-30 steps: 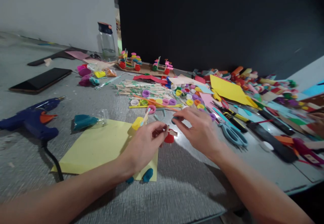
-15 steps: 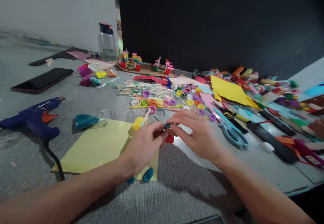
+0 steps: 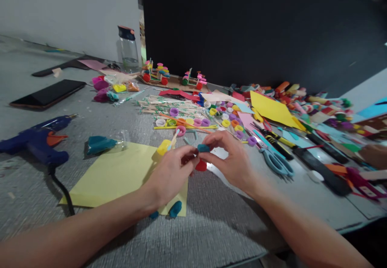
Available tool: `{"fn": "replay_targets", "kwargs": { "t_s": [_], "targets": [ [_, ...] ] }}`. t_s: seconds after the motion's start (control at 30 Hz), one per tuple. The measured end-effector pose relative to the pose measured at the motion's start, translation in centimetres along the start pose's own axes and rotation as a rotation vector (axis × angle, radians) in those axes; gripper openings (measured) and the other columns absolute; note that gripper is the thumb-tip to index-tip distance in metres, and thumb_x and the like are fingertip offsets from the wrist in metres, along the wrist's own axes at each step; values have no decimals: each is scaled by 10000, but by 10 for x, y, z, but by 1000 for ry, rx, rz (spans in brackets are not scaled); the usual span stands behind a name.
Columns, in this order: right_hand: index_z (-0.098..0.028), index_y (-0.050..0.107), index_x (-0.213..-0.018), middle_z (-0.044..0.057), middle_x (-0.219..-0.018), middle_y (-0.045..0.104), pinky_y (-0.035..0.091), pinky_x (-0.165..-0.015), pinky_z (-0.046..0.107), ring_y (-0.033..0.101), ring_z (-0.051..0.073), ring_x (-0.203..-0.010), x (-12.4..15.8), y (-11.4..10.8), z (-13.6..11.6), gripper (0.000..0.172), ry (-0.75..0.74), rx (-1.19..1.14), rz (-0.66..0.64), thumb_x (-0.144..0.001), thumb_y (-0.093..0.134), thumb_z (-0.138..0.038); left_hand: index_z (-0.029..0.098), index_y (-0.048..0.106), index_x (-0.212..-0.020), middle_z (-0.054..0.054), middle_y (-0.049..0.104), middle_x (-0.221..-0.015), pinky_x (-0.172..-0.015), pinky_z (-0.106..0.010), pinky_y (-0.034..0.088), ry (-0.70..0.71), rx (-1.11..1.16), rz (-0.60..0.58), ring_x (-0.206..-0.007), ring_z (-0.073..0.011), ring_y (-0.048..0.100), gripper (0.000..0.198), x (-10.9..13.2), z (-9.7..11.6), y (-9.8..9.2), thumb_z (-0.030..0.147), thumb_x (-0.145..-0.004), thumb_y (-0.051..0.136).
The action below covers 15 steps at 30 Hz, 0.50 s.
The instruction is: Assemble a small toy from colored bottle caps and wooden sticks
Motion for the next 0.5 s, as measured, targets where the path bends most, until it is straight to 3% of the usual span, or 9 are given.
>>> {"fn": "replay_targets", "kwargs": {
  "t_s": [0.17,0.5],
  "targets": [
    [-208,573,-915,21,-928,653,523,-786,304,629,156,-888,1,8,-9,135,-127,54,-53,-882,703,-223,198,596,-821,52,536,-638,-532,-221,346,-6,-51,16,-555,-90,454,157,1,-1,-2,289,-930,528],
    [-185,601,-989,70,-991,677,527,-857,339,632,179,-973,2,6,-19,90,-281,182,-96,-929,642,-239,197,579,-788,56,558,-635,-521,-217,352,-14,-40,17,-513,-78,448,151,1,-1,-1,256,-918,531]
  ]
}}
Point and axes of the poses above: each hand's wrist, its own x-axis away from the middle knuckle, its own y-axis out of the palm, z = x × y, the point moved 7 cm from there along -x, towards the middle knuckle
